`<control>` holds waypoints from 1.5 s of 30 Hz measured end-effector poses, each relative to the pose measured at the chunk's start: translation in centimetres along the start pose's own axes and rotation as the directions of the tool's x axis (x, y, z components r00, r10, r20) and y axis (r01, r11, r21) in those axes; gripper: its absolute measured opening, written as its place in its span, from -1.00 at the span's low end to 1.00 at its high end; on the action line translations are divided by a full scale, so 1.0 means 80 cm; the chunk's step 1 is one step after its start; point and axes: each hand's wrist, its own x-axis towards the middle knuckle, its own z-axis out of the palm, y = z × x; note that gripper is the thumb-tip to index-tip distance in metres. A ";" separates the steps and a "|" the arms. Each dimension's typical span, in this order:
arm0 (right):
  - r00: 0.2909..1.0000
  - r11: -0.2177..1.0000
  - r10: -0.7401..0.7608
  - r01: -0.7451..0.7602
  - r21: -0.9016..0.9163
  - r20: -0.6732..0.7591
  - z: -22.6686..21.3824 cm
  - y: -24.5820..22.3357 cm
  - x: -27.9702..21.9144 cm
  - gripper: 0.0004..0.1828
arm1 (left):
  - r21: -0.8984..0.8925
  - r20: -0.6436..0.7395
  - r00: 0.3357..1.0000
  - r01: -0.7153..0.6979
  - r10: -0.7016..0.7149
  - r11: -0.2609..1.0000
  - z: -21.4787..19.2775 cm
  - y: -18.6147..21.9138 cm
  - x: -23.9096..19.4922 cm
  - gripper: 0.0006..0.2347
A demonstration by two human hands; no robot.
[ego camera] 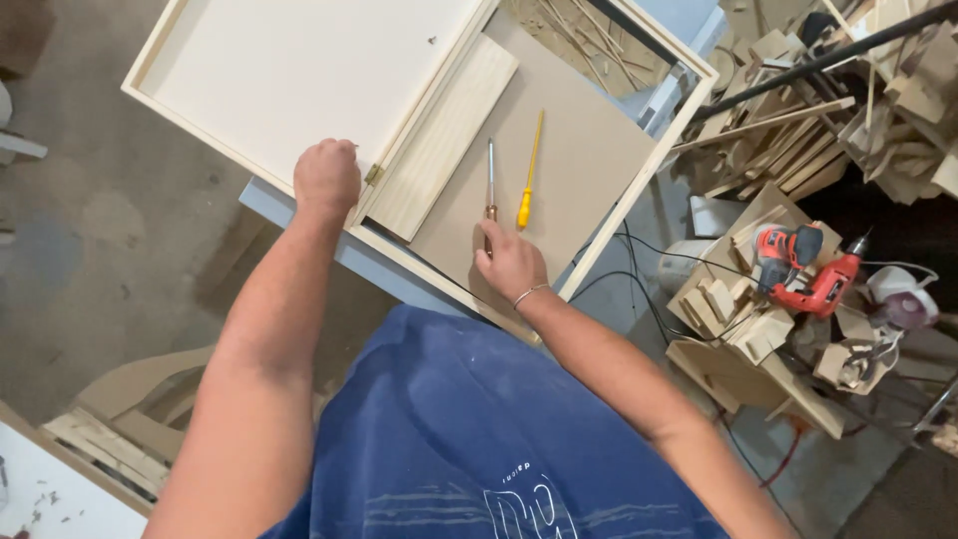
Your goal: Assembling a wooden box by fastening hinges with a screwdriver and screws
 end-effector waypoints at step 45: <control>0.832 0.581 -0.071 0.483 0.655 -0.550 -0.189 0.008 -0.201 -0.81 | -0.890 0.349 0.936 0.318 -0.039 -0.328 -0.205 0.179 -0.186 -0.78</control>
